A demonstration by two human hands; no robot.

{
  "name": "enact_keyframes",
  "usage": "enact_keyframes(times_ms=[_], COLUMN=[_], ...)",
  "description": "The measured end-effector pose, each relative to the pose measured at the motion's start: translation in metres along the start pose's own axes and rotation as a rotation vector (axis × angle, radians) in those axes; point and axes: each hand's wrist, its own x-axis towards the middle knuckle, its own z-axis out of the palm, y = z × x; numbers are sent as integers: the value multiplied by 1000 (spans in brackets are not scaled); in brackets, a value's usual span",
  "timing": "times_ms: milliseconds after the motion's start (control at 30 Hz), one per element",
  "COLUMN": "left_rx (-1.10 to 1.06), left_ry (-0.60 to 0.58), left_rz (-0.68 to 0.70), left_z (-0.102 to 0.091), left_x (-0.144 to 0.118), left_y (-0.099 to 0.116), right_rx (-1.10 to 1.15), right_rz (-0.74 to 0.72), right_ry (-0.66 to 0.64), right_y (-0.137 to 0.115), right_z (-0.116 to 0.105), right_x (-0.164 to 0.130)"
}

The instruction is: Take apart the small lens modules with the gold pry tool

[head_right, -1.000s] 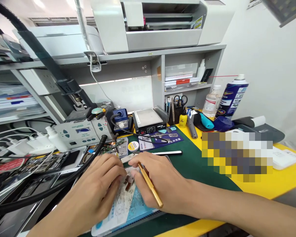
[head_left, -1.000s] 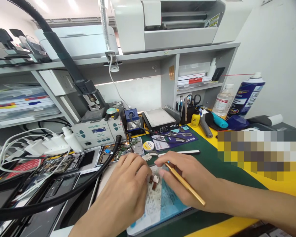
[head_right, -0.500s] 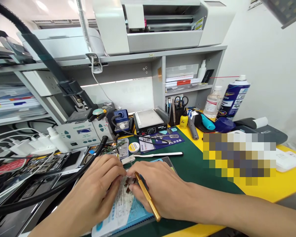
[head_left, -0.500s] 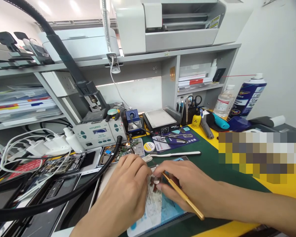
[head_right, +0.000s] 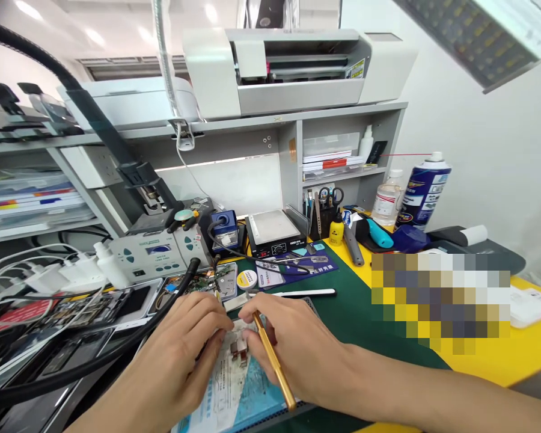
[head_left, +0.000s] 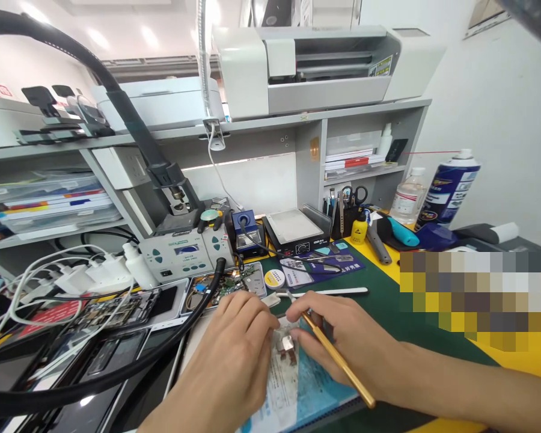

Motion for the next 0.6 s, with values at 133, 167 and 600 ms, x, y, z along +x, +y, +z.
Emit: enact_keyframes(times_ms=[133, 167, 600], left_rx=[-31, -40, -89], left_ry=[33, 46, 80], left_rz=[-1, 1, -96], left_z=[2, 2, 6], left_x=[-1, -1, 0], left_y=[-1, -1, 2], right_rx=[17, 24, 99], right_rz=[33, 33, -28], right_ry=[10, 1, 12], right_y=[-1, -1, -2], right_z=[2, 3, 10], right_x=[2, 3, 11])
